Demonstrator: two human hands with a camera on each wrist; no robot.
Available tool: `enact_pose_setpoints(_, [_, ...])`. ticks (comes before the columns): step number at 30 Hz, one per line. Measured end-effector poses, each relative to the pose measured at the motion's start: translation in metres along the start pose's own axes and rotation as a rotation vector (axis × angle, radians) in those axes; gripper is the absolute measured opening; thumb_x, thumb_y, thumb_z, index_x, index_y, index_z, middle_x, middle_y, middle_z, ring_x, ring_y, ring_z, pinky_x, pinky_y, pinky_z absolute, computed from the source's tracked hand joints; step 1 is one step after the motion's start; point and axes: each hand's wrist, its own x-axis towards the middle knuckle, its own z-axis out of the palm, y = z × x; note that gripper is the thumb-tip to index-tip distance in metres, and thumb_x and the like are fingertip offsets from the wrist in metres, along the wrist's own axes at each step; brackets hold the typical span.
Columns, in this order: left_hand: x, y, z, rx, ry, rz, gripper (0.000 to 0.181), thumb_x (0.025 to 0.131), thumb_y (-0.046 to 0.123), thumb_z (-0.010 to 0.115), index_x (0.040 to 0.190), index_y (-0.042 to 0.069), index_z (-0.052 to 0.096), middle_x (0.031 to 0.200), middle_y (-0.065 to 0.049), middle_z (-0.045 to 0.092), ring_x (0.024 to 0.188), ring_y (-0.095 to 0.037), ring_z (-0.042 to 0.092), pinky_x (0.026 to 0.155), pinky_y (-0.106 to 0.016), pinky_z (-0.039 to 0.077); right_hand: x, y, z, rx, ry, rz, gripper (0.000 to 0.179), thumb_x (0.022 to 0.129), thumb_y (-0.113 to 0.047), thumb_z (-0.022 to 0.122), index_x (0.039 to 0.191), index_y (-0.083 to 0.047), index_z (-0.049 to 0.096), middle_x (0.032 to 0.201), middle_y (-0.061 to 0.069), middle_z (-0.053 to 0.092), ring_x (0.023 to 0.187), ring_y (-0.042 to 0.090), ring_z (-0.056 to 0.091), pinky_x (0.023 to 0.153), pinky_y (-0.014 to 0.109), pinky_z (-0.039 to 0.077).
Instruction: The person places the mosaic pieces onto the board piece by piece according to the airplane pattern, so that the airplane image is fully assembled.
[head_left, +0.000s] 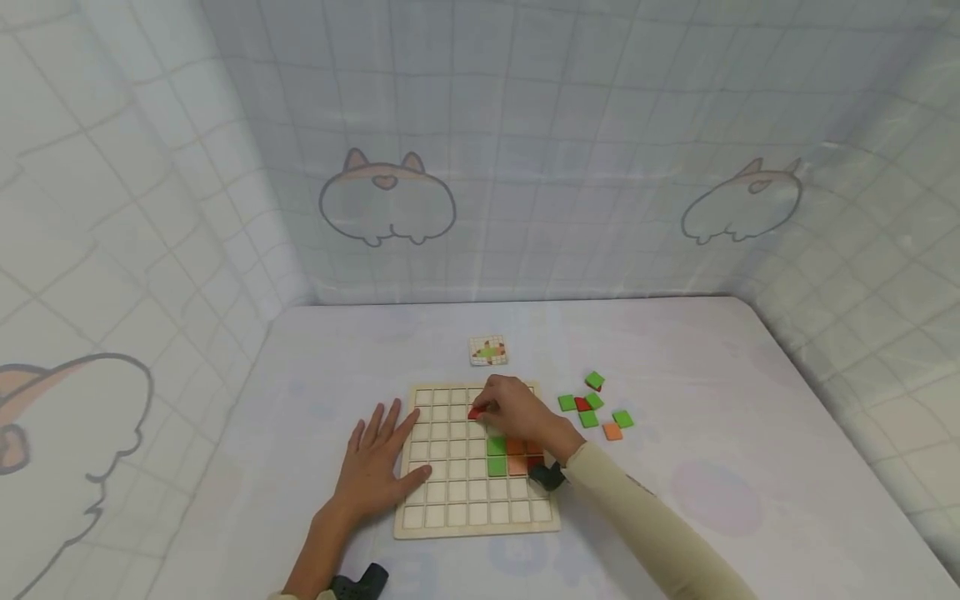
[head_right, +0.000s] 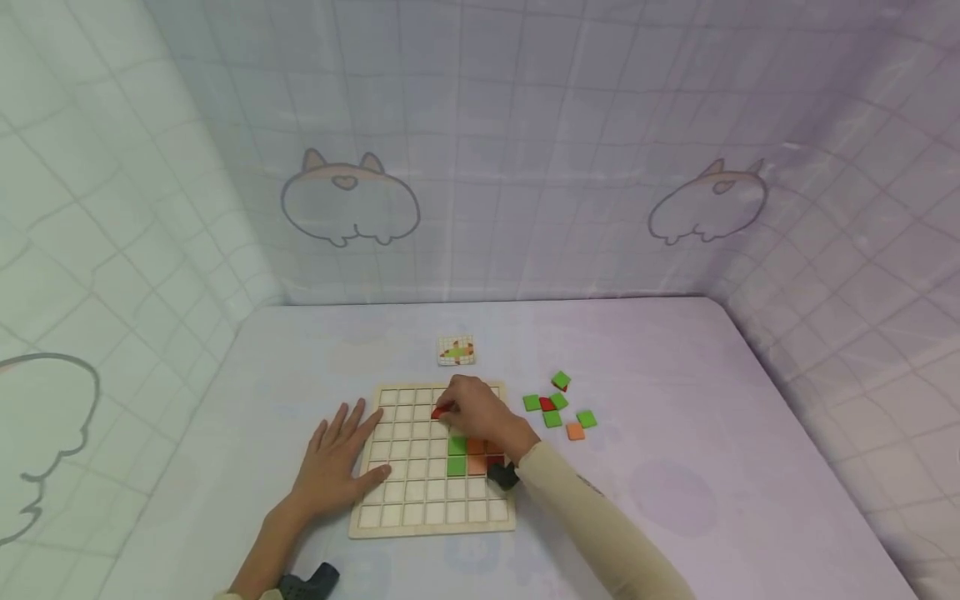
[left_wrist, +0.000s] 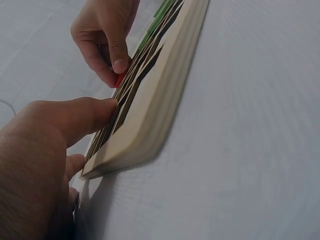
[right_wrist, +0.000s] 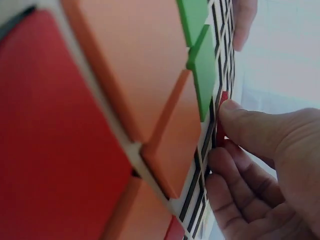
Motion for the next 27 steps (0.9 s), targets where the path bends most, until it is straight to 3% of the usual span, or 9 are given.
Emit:
enact_pose_setpoints(7, [0.001, -0.003, 0.003, 0.002, 0.029, 0.006, 0.086, 0.085, 0.063, 0.06, 0.155, 0.02, 0.035, 0.161, -0.012, 0.021, 0.148, -0.036, 0.009, 0.114, -0.06, 0.007, 0.006, -0.007, -0.001, -0.041, -0.006, 0.025, 0.011, 0.087, -0.013, 0.077, 0.098, -0.011, 0.078, 0.089, -0.005, 0.062, 0.081, 0.008, 0.054, 0.071, 0.023, 0.048])
enact_pose_setpoints(12, [0.0, -0.002, 0.004, -0.011, 0.043, 0.017, 0.085, 0.084, 0.062, 0.061, 0.154, 0.019, 0.037, 0.16, -0.013, 0.023, 0.148, -0.037, 0.011, 0.114, -0.06, 0.007, 0.001, -0.007, -0.004, -0.048, -0.032, 0.048, 0.025, 0.089, -0.017, 0.075, 0.112, -0.009, 0.073, 0.101, 0.0, 0.061, 0.091, 0.014, 0.054, 0.08, 0.029, 0.048])
enact_pose_setpoints(15, [0.0, -0.001, 0.004, -0.005, 0.033, 0.013, 0.086, 0.084, 0.064, 0.06, 0.154, 0.019, 0.037, 0.161, -0.012, 0.022, 0.148, -0.036, 0.01, 0.114, -0.059, 0.006, -0.01, -0.003, -0.013, -0.023, 0.007, 0.073, 0.029, 0.091, -0.015, 0.072, 0.118, -0.006, 0.07, 0.107, 0.005, 0.062, 0.097, 0.02, 0.055, 0.083, 0.035, 0.049])
enact_pose_setpoints(19, [-0.001, 0.0, 0.004, 0.008, 0.012, 0.004, 0.088, 0.084, 0.066, 0.058, 0.155, 0.02, 0.034, 0.162, -0.011, 0.02, 0.148, -0.034, 0.008, 0.115, -0.058, 0.005, -0.031, 0.01, -0.032, -0.022, 0.109, 0.142, 0.023, 0.089, -0.011, 0.073, 0.111, -0.004, 0.072, 0.104, 0.009, 0.064, 0.098, 0.026, 0.056, 0.084, 0.042, 0.048])
enact_pose_setpoints(23, [-0.002, 0.001, 0.003, 0.015, 0.006, -0.003, 0.089, 0.084, 0.066, 0.058, 0.155, 0.02, 0.034, 0.162, -0.011, 0.019, 0.148, -0.035, 0.007, 0.115, -0.059, 0.005, -0.056, 0.028, -0.047, -0.119, 0.189, 0.225, 0.019, 0.086, -0.013, 0.076, 0.104, -0.007, 0.075, 0.099, 0.006, 0.065, 0.094, 0.027, 0.057, 0.08, 0.045, 0.048])
enact_pose_setpoints(27, [-0.002, 0.001, 0.003, 0.021, 0.001, -0.007, 0.089, 0.083, 0.067, 0.058, 0.155, 0.02, 0.034, 0.162, -0.011, 0.019, 0.149, -0.034, 0.007, 0.115, -0.058, 0.004, -0.079, 0.044, -0.055, -0.228, 0.226, 0.256, 0.021, 0.082, -0.017, 0.081, 0.101, -0.01, 0.076, 0.096, 0.005, 0.066, 0.089, 0.028, 0.058, 0.072, 0.047, 0.047])
